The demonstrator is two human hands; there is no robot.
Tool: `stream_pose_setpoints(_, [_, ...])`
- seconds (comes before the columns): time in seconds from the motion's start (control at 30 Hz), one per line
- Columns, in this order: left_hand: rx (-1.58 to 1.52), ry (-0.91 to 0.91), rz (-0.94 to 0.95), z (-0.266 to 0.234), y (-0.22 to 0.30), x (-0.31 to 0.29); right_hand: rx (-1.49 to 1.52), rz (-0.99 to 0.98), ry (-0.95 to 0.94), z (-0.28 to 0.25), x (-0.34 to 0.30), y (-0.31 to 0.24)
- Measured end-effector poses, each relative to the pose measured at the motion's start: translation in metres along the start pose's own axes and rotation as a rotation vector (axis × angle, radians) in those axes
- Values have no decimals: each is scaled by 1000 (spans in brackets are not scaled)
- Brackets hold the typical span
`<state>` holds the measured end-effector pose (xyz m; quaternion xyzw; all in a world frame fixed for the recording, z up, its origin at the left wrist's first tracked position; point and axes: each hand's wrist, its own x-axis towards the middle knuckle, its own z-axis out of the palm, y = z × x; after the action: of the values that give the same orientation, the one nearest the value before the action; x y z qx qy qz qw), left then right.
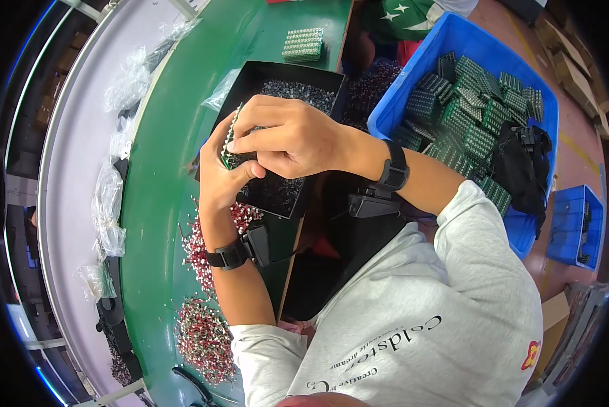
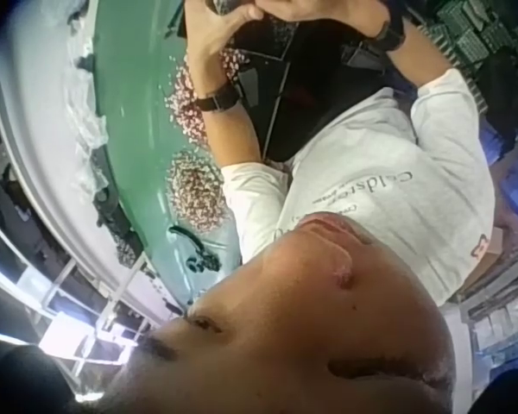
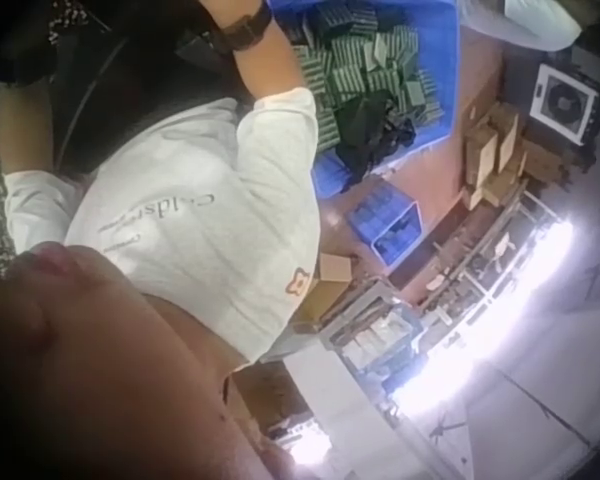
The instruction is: The person picks up a circuit board and presses small black components into its slots by hand. After filling the board, they turn it over, press the components from the back, and set the board aside.
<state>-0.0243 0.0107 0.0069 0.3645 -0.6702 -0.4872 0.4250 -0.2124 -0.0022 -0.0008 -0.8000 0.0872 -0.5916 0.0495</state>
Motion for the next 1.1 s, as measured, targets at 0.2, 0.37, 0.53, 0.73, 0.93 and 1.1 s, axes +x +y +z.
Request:
stream_pose_setpoints(0.2, [-45, -5, -13, 1, -3, 0, -46, -26, -49, -9, -1, 1])
stream_pose_setpoints(0.37, [-69, 23, -42, 0, -1, -1, -74, 95, -2, -15, -4, 2])
stream_pose_setpoints(0.53, [-146, 24, -40, -1, -5, -1, -90, 190, -42, -11, -7, -4])
stream_pose_setpoints(0.73, [-167, 16, 49, -4, -14, 1, -118, 92, -16, 9, -2, -18])
stream_pose_setpoints(0.93, [-130, 37, 64, -7, -15, 1, -135, 120, 7, 23, -4, -24])
stream_pose_setpoints(1.1, [-127, 17, 43, -8, -16, 0, -88, 91, -67, 13, -8, -19])
